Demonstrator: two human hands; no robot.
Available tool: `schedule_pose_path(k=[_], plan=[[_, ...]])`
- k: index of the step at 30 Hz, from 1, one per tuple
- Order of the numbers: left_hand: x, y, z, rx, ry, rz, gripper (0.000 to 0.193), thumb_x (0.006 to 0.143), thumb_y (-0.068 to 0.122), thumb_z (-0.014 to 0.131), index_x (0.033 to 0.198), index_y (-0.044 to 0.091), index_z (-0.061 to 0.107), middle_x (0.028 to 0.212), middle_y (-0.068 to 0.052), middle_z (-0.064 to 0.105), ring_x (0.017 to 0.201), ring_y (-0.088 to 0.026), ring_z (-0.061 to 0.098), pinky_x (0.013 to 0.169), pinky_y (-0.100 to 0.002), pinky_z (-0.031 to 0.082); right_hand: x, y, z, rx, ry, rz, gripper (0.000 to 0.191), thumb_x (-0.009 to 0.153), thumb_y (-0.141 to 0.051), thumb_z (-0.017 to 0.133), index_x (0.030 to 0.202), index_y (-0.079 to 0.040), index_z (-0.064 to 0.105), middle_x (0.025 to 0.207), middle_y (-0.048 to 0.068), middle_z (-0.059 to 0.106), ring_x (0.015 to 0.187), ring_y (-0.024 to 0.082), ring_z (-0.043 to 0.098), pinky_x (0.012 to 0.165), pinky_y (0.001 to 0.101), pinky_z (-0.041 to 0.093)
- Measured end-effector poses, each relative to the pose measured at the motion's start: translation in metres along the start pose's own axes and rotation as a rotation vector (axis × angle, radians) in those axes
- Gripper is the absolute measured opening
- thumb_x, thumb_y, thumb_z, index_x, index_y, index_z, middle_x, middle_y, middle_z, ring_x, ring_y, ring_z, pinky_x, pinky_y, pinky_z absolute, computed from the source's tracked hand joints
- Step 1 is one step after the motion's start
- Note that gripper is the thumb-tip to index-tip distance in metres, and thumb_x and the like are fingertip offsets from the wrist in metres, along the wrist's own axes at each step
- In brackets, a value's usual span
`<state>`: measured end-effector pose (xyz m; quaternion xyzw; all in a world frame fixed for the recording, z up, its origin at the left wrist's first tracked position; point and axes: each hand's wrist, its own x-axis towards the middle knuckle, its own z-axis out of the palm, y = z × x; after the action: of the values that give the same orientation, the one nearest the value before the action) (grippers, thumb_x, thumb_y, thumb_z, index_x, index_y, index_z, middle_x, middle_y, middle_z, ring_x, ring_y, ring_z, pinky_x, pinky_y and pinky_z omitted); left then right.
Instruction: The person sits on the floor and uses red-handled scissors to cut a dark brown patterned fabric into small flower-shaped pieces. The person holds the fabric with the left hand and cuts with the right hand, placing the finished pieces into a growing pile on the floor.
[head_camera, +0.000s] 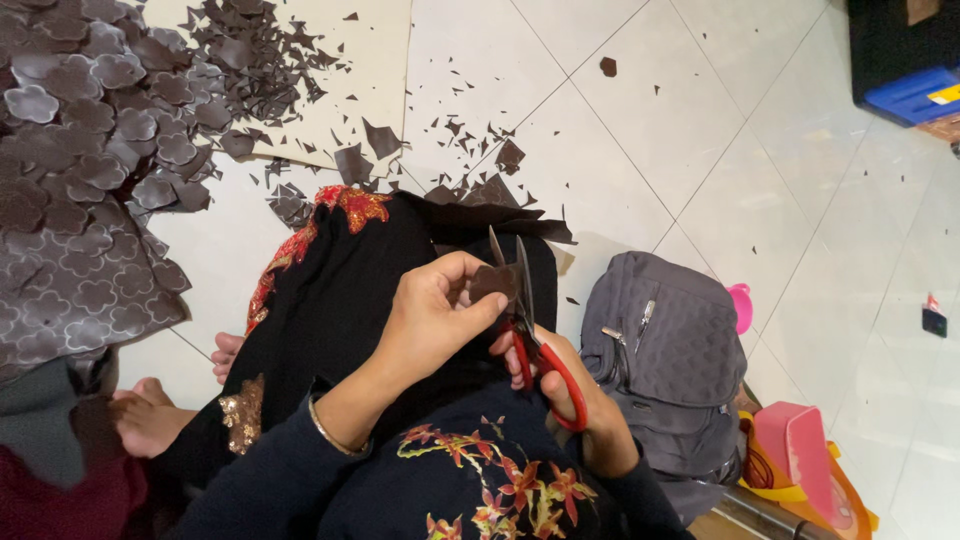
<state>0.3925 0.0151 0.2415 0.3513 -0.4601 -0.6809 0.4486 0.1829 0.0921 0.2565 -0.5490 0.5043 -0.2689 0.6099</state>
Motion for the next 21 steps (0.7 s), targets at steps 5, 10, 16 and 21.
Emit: schedule_pose_path(k=[5,10,16,21], plan=[[-0.001,0.0,0.003,-0.033,0.018,-0.023,0.012,0.092,0.011,0.077,0.093,0.0,0.072,0.074,0.0,0.07,0.063,-0.001,0.058,0.055,-0.018,0.046,-0.002,0.005,0.002,0.046,0.0,0.012,0.112,0.065,-0.1,0.055,0.113,0.001,0.06,0.086,0.001,0.054,0.075,0.01,0.055,0.068,0.0239,0.047],[0.0,-0.004,0.004,-0.059,0.012,-0.042,0.012,0.092,0.012,0.075,0.091,0.001,0.07,0.075,0.001,0.071,0.061,-0.002,0.06,0.055,-0.018,0.048,-0.006,0.006,0.007,0.108,0.001,0.019,0.111,0.066,-0.1,0.056,0.11,0.001,0.057,0.087,0.002,0.052,0.075,0.011,0.053,0.068,0.0246,0.047],[-0.003,-0.009,0.004,-0.207,-0.02,-0.059,0.012,0.092,0.012,0.074,0.094,0.001,0.068,0.078,0.001,0.07,0.062,-0.002,0.059,0.055,-0.018,0.048,-0.011,-0.008,0.012,0.093,-0.038,-0.019,0.107,0.072,-0.098,0.052,0.114,0.001,0.058,0.088,0.001,0.051,0.076,0.01,0.051,0.068,0.0242,0.045],[-0.003,-0.009,0.002,-0.227,0.003,-0.029,0.014,0.094,0.013,0.075,0.092,0.002,0.068,0.076,0.001,0.068,0.062,-0.002,0.058,0.055,-0.018,0.047,-0.014,-0.017,0.01,0.069,-0.049,-0.016,0.111,0.073,-0.098,0.052,0.121,0.002,0.059,0.091,0.001,0.051,0.08,0.009,0.05,0.073,0.0232,0.044]])
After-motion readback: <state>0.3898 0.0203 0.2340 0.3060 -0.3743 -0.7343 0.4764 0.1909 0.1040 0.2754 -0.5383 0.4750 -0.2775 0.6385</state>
